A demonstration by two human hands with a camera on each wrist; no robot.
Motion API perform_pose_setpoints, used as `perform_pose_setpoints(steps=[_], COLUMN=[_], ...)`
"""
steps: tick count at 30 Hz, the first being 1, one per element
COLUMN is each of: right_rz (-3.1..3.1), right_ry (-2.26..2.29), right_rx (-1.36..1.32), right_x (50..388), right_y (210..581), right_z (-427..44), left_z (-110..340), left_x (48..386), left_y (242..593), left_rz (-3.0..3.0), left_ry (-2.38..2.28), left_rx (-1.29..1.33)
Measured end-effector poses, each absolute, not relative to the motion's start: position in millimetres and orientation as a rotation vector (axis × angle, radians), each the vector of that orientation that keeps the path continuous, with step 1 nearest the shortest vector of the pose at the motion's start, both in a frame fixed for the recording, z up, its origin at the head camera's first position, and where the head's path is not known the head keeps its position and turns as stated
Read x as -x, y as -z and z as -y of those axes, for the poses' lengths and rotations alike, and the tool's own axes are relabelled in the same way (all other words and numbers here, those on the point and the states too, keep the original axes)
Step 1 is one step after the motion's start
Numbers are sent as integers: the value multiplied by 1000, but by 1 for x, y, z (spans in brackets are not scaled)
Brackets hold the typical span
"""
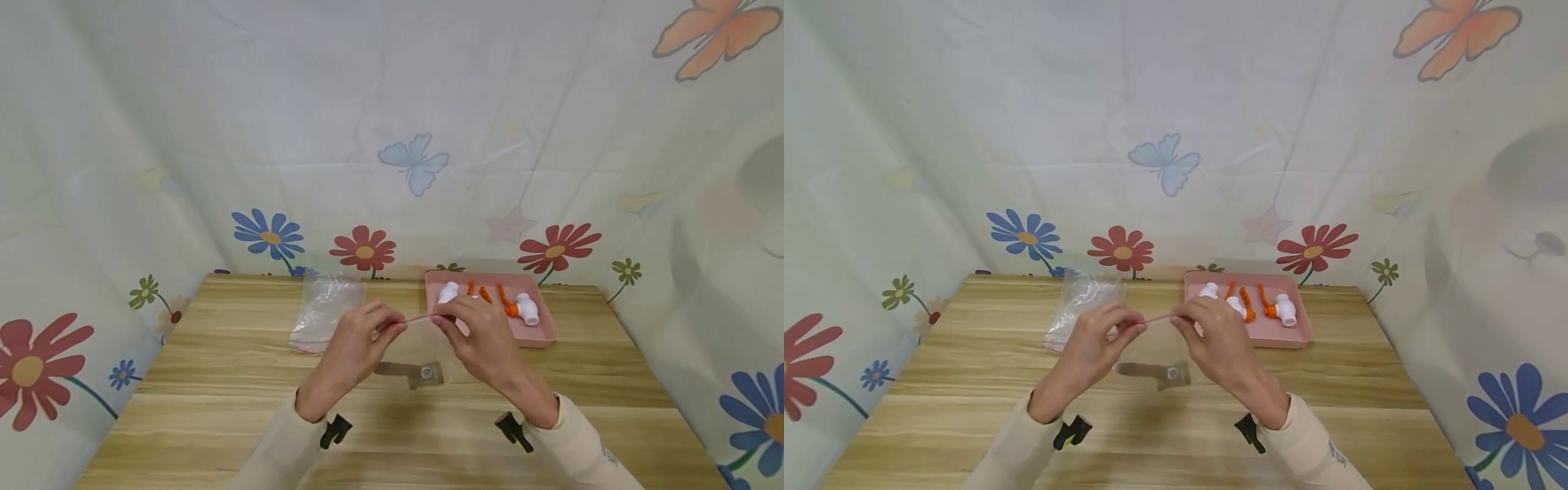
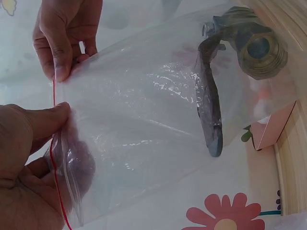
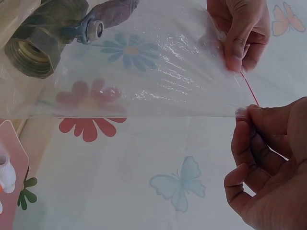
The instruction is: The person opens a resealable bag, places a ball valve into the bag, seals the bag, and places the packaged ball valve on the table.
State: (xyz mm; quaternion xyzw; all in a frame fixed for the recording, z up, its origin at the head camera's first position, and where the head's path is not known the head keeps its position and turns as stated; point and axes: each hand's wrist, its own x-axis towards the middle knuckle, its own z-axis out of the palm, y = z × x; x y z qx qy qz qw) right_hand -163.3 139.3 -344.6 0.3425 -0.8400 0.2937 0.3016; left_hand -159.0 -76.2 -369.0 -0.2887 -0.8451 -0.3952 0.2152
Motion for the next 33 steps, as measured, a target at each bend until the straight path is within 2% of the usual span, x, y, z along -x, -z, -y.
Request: perform_pose_setpoints(steps=[16, 33], right_rz=[2249, 2258], right_ry=[-788, -805], right_rx=[-846, -853], right_x=[162, 162], right_y=[343, 344], right_z=[-145, -146], left_z=[81, 85], left_x=[158, 160], left_y=[370, 371], left_rz=[2414, 2354], left_ry=[960, 1066], left_rx=[748, 822])
